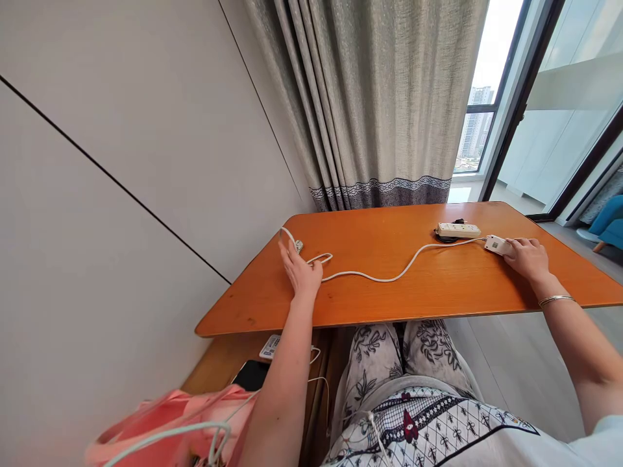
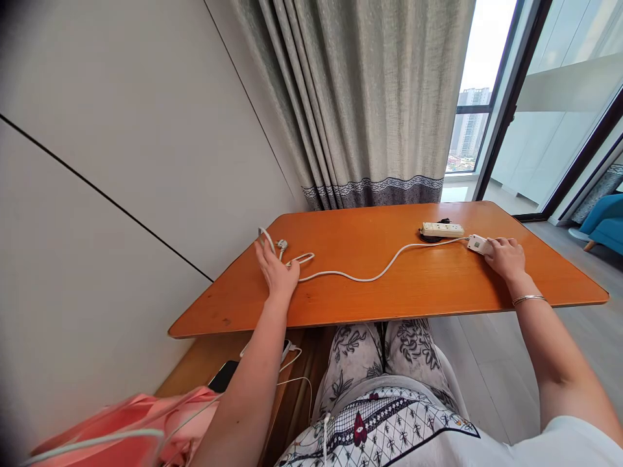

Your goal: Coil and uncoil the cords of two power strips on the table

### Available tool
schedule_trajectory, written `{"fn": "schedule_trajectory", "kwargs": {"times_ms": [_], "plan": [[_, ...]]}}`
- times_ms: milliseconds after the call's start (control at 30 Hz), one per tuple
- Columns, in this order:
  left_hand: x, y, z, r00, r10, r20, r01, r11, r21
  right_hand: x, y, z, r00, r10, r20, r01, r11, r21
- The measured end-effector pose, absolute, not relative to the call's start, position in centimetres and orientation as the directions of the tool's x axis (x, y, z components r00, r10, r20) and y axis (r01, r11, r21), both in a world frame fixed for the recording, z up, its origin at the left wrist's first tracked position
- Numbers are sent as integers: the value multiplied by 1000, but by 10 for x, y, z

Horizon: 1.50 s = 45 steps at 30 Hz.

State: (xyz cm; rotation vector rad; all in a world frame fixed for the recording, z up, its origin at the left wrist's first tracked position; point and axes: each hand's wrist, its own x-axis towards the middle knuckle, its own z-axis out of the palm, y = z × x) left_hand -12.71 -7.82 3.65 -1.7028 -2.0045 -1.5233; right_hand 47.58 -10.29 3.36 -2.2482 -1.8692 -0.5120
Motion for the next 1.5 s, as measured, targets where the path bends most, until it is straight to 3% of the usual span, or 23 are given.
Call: {"fn": "schedule_trajectory", "kwargs": {"times_ms": [167, 267, 367, 533, 767, 1000, 1167, 1300, 1400, 1500], "plan": [[-106, -84, 41, -70, 805, 589, 808, -301, 507, 484, -94, 36, 170, 929, 329, 971, -215, 103], [-106, -81, 37, 110, 851, 513, 798, -383, 465, 491, -90, 36, 264, 912, 314, 952, -299, 68], [-110, -78, 29, 190, 883, 428, 830, -378, 411, 489, -87, 32, 305, 898, 317, 944, -329, 24], [-117, -74, 18, 231, 936, 266, 907, -306, 290, 477, -78, 20, 190, 925, 329, 978, -209, 21], [-134, -60, 11, 49, 976, 213, 954, -109, 278, 488, -58, 17, 204, 948, 243, 973, -223, 54], [-163, -42, 13, -292, 934, 207, 845, 151, 512, 521, -50, 31, 204, 975, 93, 973, -212, 92], [-170, -45, 19, -565, 783, 258, 714, 307, 630, 534, -57, 27, 251, 961, 113, 963, -259, 70], [-161, -56, 24, -518, 671, 530, 784, 125, 607, 520, -63, 15, 240, 952, 191, 965, -256, 59], [-148, -62, 28, -317, 641, 699, 870, -97, 483, 503, -64, 7, 187, 947, 261, 978, -204, 37], [-131, -64, 29, -31, 700, 713, 887, -309, 342, 492, -62, 5, 166, 946, 280, 985, -173, 3]]}}
